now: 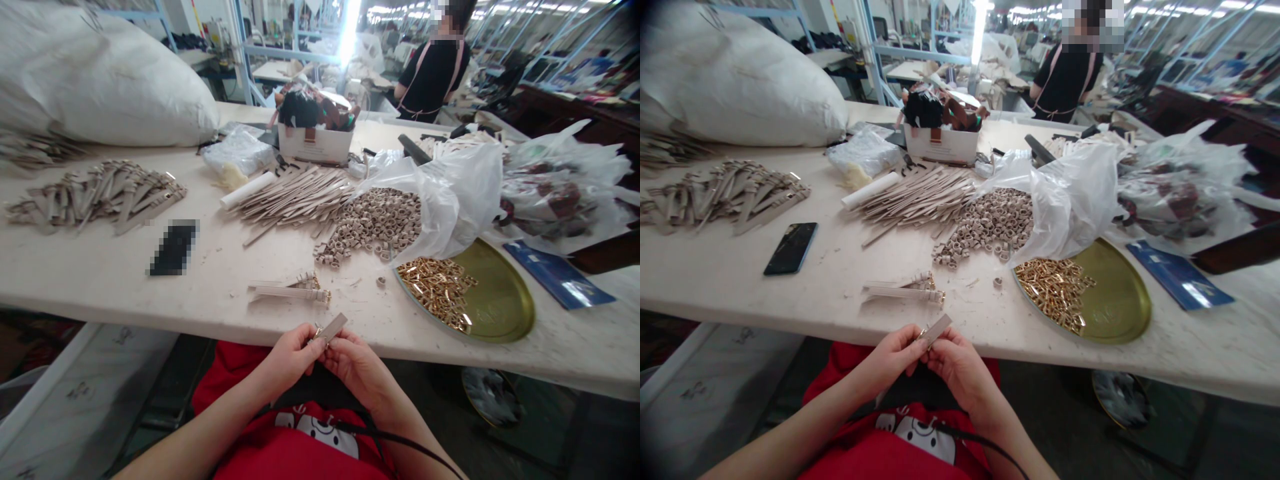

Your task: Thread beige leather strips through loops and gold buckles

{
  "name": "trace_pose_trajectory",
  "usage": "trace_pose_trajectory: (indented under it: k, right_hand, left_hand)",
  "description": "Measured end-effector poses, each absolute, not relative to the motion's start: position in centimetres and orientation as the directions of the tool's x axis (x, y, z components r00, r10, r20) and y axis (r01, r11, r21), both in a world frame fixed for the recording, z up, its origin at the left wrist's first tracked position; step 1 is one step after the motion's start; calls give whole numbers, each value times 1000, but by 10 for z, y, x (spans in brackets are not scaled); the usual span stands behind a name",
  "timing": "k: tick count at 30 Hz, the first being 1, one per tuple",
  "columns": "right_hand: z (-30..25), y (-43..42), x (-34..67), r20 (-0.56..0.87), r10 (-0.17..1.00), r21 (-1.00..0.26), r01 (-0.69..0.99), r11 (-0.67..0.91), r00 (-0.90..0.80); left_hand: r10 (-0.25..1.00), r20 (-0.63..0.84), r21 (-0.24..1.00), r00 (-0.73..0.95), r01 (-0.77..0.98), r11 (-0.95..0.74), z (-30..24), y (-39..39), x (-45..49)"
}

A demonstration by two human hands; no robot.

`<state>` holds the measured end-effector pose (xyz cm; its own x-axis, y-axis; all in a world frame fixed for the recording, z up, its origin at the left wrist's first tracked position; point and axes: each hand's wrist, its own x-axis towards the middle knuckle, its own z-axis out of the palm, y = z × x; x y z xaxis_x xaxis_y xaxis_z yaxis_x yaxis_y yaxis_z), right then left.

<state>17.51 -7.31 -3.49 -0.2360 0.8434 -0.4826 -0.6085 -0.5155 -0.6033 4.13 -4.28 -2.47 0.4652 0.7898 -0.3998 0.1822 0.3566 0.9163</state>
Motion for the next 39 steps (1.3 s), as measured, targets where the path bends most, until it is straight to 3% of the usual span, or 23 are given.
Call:
trace_pose_trajectory:
  k: [5,9,12,16,23,27,29,31,33,37,39]
  right_hand:
    - [-36,-76,175,-481,845,-599,-615,-513,-236]
    - [-40,-78,176,-369,926,-835,-411,-366,-76]
    - [-46,-78,177,-286,958,-927,-252,-277,2]
    - [-51,-76,180,-271,962,-946,-188,-264,13]
    - [-44,-72,181,-291,952,-919,-250,-306,-96]
    - [-32,-73,179,-113,992,-993,29,-114,50]
    - [-28,-74,179,30,995,-977,214,9,95]
    - [-27,-74,179,97,990,-953,296,63,102]
    - [-28,-72,179,59,991,-965,262,25,121]
    - [-33,-66,182,-205,978,-973,-113,-201,26]
    - [-35,-63,183,-266,963,-935,-232,-269,-46]
  left_hand:
    - [786,-418,906,455,149,395,-22,-43,42]
    - [784,-439,899,440,216,382,-19,-43,43]
    - [790,-437,898,430,267,351,-21,-43,43]
    - [793,-427,900,434,287,328,-24,-45,42]
    - [807,-376,923,455,263,282,-22,-43,40]
    - [830,-315,932,460,314,180,-18,-39,40]
    - [860,-263,926,437,365,98,-16,-39,41]
    - [888,-230,900,398,434,38,-14,-39,42]
    - [890,-238,881,388,473,29,-10,-41,42]
    - [835,-278,896,474,441,48,-4,-42,40]
    - [827,-265,897,495,442,22,-4,-38,38]
